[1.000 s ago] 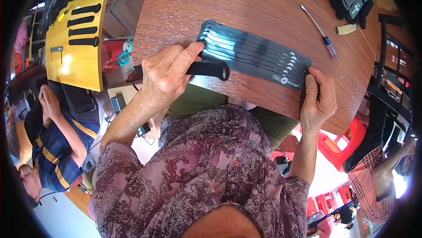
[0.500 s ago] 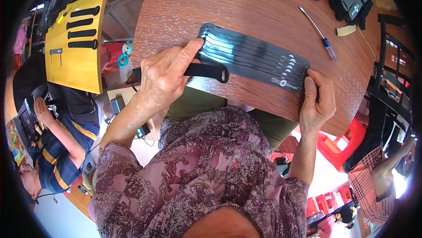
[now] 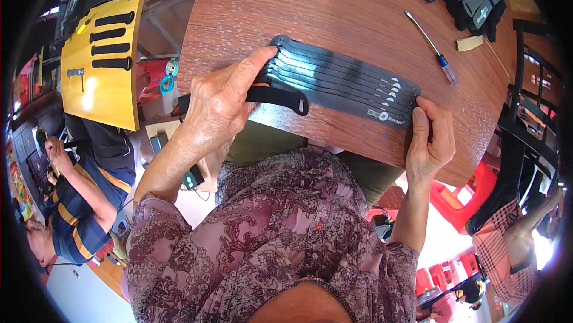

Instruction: The person is assembling hook-and-loop cable straps by peeling them from a backing and stacking them at a workbench.

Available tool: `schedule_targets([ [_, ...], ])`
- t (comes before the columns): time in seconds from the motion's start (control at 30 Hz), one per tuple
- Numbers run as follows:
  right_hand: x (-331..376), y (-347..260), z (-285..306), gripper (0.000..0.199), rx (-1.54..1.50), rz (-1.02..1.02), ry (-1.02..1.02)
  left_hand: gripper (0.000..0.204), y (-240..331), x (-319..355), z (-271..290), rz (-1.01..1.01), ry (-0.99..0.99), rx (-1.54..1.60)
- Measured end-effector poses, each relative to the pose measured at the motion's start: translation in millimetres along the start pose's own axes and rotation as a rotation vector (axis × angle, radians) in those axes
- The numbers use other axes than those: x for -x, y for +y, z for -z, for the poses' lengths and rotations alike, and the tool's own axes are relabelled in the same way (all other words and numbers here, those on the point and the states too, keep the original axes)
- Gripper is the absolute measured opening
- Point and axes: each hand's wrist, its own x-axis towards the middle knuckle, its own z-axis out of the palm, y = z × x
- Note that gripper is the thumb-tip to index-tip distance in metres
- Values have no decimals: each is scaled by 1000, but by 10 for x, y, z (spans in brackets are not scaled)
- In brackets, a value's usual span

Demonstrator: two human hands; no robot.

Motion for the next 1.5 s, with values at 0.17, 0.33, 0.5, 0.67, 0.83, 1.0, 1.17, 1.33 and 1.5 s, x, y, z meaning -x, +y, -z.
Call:
schedule_targets([
  [0.17,-7,8,11,10,13,2,-6,70,18,-26,13,16,-30,12],
  [0.33,-25,3,13,10,11,12,-1,64,14,-30,12,30,-17,18],
  [0.5,-10,3,13,11,10,30,11,56,36,-21,68,123,-41,105],
  [0.67,45,17,29,10,-25,-4,34,26,94,12,263,397,69,597],
  [0.83,95,-183,128,11,48,162,139,49,298,-62,318,422,215,1083],
  [1.0,54,-725,65,23,-343,147,4,51,564,-166,135,304,211,1638],
  [1.17,236,-1045,-214,26,-890,-254,-522,46,877,-227,-63,364,225,1868],
  [1.33,268,-851,-8,12,-949,-575,-434,33,686,-115,4,359,333,1323],
  [1.5,303,-594,164,14,-832,-606,-434,16,353,158,26,473,267,1126],
])
